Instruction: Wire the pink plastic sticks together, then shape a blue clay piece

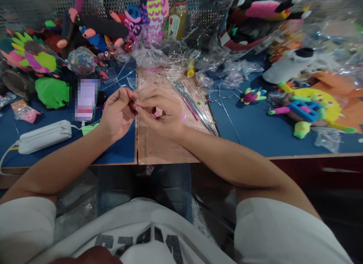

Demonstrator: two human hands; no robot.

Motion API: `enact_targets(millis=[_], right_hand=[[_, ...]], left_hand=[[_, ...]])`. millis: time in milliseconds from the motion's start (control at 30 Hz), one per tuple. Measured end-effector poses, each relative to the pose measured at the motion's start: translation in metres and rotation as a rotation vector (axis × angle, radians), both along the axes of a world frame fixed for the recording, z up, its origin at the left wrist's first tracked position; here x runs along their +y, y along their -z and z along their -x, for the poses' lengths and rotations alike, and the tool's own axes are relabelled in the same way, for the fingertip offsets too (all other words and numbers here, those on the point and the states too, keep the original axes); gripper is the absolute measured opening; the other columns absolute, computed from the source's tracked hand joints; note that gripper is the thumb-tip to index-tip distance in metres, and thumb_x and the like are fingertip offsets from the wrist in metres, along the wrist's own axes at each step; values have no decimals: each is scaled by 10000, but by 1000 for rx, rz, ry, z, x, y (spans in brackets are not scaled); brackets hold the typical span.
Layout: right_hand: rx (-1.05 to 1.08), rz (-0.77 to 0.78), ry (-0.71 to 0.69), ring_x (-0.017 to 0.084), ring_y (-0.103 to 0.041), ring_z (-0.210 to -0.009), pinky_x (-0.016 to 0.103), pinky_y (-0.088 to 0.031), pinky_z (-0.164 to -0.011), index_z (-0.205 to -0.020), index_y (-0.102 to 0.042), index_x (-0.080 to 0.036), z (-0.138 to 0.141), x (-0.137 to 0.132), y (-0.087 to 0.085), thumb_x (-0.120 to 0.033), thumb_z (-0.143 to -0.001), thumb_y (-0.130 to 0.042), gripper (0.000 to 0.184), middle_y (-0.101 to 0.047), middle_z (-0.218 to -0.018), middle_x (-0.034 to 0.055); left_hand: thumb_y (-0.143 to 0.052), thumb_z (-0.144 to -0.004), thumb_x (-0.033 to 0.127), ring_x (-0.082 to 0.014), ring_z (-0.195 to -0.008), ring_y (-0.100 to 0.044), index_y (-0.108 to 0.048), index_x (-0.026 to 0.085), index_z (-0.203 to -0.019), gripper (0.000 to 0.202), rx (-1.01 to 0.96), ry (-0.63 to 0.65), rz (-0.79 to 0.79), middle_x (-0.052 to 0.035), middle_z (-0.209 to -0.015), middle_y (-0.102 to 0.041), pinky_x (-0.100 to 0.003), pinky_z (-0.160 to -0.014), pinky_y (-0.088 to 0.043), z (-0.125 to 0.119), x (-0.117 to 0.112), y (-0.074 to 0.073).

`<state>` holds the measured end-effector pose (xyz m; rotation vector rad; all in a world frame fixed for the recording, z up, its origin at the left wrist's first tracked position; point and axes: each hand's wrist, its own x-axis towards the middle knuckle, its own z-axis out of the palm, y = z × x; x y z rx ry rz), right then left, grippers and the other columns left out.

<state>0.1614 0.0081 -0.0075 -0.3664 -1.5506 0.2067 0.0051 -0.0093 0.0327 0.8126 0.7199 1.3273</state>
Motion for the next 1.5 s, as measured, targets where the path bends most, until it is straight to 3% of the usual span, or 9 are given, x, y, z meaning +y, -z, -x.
enact_targets(millis=[100, 300, 533, 833, 1000, 1100, 1233, 1400, 1500], right_hand=[[-16, -52, 21, 158, -695, -626, 307, -532, -553, -1089, -856, -358, 0, 0, 0, -237, -958, -861, 178, -814, -854, -24], [-34, -66, 22, 143, -666, -611, 300, -509, -553, -1053, -834, -335, -2, 2, 2, -227, -954, -864, 149, -790, -838, -29], [41, 5, 16, 162, -626, -626, 341, -521, -609, -989, -785, -325, -2, 2, 6, -353, -1034, -831, 70, -709, -763, -31], [242, 387, -72, 95, -552, -480, 267, -470, -454, -960, -717, -283, -5, 14, 4, -681, -1033, -833, 422, -690, -763, -47], [276, 383, -182, 103, -563, -458, 284, -448, -422, -925, -705, -303, -12, 27, 4, -632, -1037, -853, 378, -714, -790, -52], [217, 382, -201, 108, -604, -476, 292, -456, -437, -929, -708, -293, -15, 29, 6, -582, -1068, -836, 345, -735, -813, -43], [180, 422, -256, 107, -635, -492, 291, -446, -451, -911, -704, -281, -14, 28, 6, -619, -1075, -811, 391, -744, -828, -38], [233, 620, -392, 106, -680, -535, 279, -456, -500, -914, -735, -259, -11, 13, -7, -614, -1084, -794, 398, -776, -909, -21], [218, 720, -419, 126, -667, -573, 296, -500, -514, -913, -728, -274, -10, 4, -14, -721, -1026, -814, 468, -772, -925, -7]], left_hand=[[-754, -1118, 254, -62, -641, -563, -699, 224, -760, 363, -27, 0, 8, 30, -834, -672, -190, -630, -531, 1, 2, -1], [-803, -1098, 421, -71, -656, -593, -657, 213, -755, 426, -5, 26, 36, 29, -820, -677, -200, -666, -553, -3, 1, -2], [-821, -1084, 422, -69, -635, -595, -658, 234, -764, 405, 31, -47, 8, 34, -841, -667, -230, -680, -565, 3, 6, -2], [-842, -1063, 306, -88, -687, -625, -748, 243, -816, 272, 137, -55, -139, 20, -820, -703, -215, -702, -562, 9, 14, 5], [-951, -964, 284, -141, -880, -755, -797, 278, -982, 155, 236, -160, -128, 3, -921, -779, -248, -819, -603, 7, 16, 6], [-898, -1026, 415, -142, -840, -744, -830, 319, -1026, 118, 194, -210, -203, 4, -896, -766, -283, -804, -601, 10, 20, 4], [-700, -1123, 642, -113, -716, -660, -826, 273, -904, 448, 179, -212, -385, 13, -782, -722, -300, -732, -554, 15, 25, 3], [-626, -1093, 784, -135, -650, -598, -767, 259, -802, 617, 78, -141, -352, -10, -731, -683, -330, -690, -515, 14, 27, 3], [-601, -1083, 814, -176, -639, -560, -772, 316, -773, 611, 86, -156, -309, -35, -743, -685, -371, -676, -492, 13, 29, 5]])
